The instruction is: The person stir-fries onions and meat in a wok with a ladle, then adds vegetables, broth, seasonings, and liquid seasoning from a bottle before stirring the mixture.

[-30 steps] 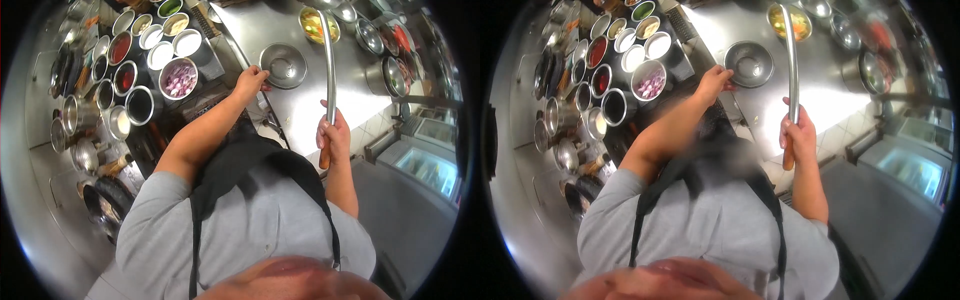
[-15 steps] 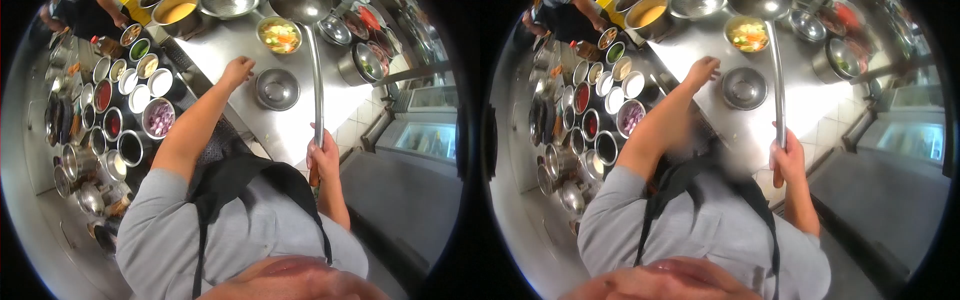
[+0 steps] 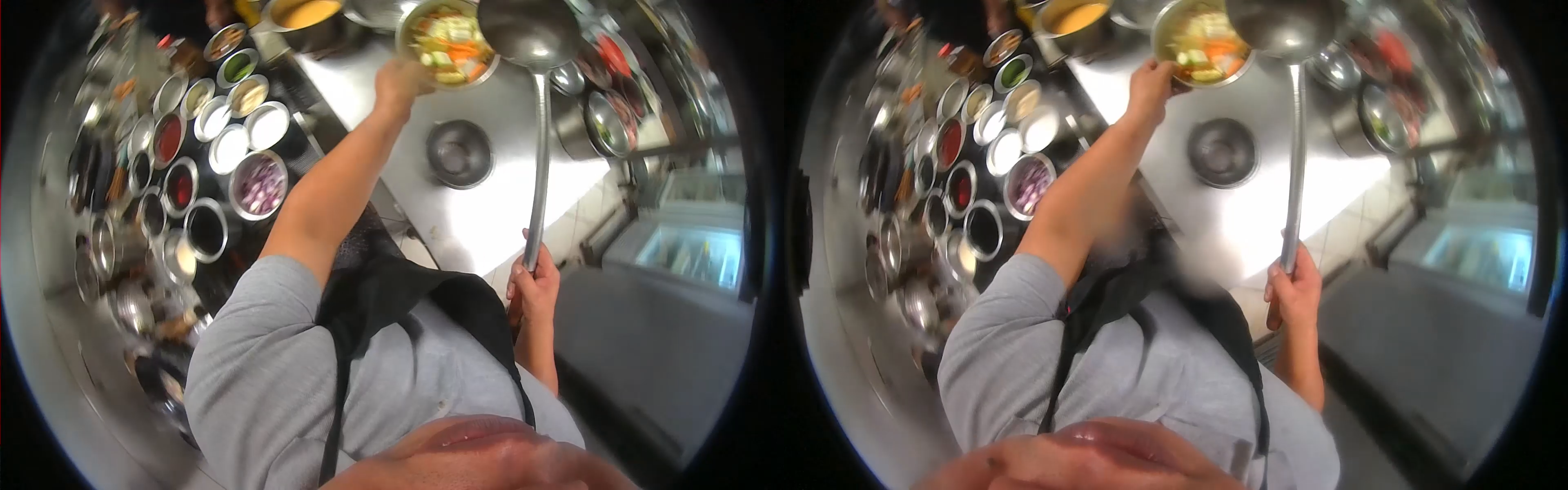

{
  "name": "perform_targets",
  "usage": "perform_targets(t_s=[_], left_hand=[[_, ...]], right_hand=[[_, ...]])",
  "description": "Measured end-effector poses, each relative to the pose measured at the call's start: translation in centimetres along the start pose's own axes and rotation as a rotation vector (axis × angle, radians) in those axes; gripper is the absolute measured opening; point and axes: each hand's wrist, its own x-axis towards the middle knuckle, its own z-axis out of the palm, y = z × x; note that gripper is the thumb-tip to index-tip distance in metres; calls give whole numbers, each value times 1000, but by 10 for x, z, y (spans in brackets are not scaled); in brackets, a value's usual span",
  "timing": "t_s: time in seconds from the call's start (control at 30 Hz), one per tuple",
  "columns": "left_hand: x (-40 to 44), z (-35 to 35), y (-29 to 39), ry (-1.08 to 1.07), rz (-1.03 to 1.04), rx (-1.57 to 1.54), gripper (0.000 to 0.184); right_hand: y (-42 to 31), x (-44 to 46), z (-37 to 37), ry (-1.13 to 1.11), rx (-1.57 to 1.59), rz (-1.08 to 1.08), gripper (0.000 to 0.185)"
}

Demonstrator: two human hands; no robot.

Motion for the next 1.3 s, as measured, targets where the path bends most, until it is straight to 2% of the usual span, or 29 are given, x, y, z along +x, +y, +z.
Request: perform_targets(t_s=[0.03, 0.13, 0.2, 0.27, 0.33, 0.4, 0.47, 0.5, 0.53, 0.57, 0.6, 0.67, 0.73, 0.77, 0.8, 0.83, 0.87, 0.9, 0.93, 0.97, 1.0, 1.07, 1.1, 1.17, 1.2, 1.27, 1.3], left_hand=[[-23, -17, 15, 0, 38, -124, 29], [-86, -100, 26, 158, 40, -40, 30], [-150, -164, 29, 311, -39, 26, 38], [-218, -231, 9, 345, 14, -360, 48], [-304, -286, 1, 501, 87, -488, 52], [-399, -331, 3, 721, 59, -633, 43], [-492, -376, 1, 1063, 43, -608, 29], [-534, -395, 1, 1219, 160, -640, 27], [-577, -421, -5, 1347, 189, -632, 27], [-606, -419, 17, 1474, 260, -599, 27], [-652, -443, 16, 1506, 214, -474, 28], [-708, -457, 48, 1771, 382, -357, 33], [-769, -493, 61, 1862, 386, -41, 42], [-790, -508, 75, 2012, 272, 149, 45], [-805, -518, 94, 2131, 53, 321, 47], [-817, -526, 105, 2143, -72, 475, 49], [-829, -547, 99, 2142, -73, 468, 49], [-841, -573, 88, 2189, -143, 874, 54], [-851, -595, 80, 2181, -215, 1292, 58], [-856, -611, 79, 2113, -241, 1341, 63], [-861, -624, 76, 2103, -241, 1338, 63], [-869, -642, 74, 2090, -565, 1365, 80], [-872, -648, 75, 2090, -563, 1363, 80], [-875, -652, 84, 2173, -459, 1350, 73], [-876, -653, 90, 2170, -462, 1345, 73], [-875, -654, 98, 2263, -281, 1387, 71], [-875, -653, 97, 2240, -167, 1514, 72]], right_hand=[[-3, 9, 7, -41, -14, -17, 59], [-9, 36, 33, -267, -54, -50, 60], [-21, 48, 73, -429, -97, -81, 60], [-28, 57, 116, -626, -215, -115, 70], [-32, 51, 168, -836, -231, -94, 70], [-8, 47, 219, -1036, -213, -141, 66], [-4, 19, 277, -1254, -294, -115, 65], [0, 1, 304, -1316, -312, -111, 65], [4, -19, 335, -1411, -360, -74, 63], [-7, -27, 363, -1502, -415, -38, 62], [-5, -53, 391, -1558, -463, -10, 61], [-8, -103, 436, -1642, -527, 43, 59], [-6, -152, 477, -1670, -632, 40, 57], [-2, -171, 495, -1682, -727, 33, 55], [7, -182, 511, -1681, -736, 32, 55], [23, -188, 528, -1731, -800, -238, 55], [34, -198, 546, -1764, -854, -514, 55], [39, -212, 563, -1763, -858, -512, 55], [45, -227, 578, -1766, -850, -773, 54], [51, -242, 592, -1751, -835, -1035, 54], [56, -255, 606, -1745, -843, -1029, 54], [62, -279, 629, -1668, -1035, -1218, 53], [62, -286, 634, -1666, -1037, -1219, 53], [63, -297, 641, -1597, -1128, -1393, 52], [64, -298, 643, -1598, -1134, -1391, 52], [65, -295, 644, -1557, -1109, -1479, 54], [64, -296, 645, -1559, -1115, -1476, 54]])
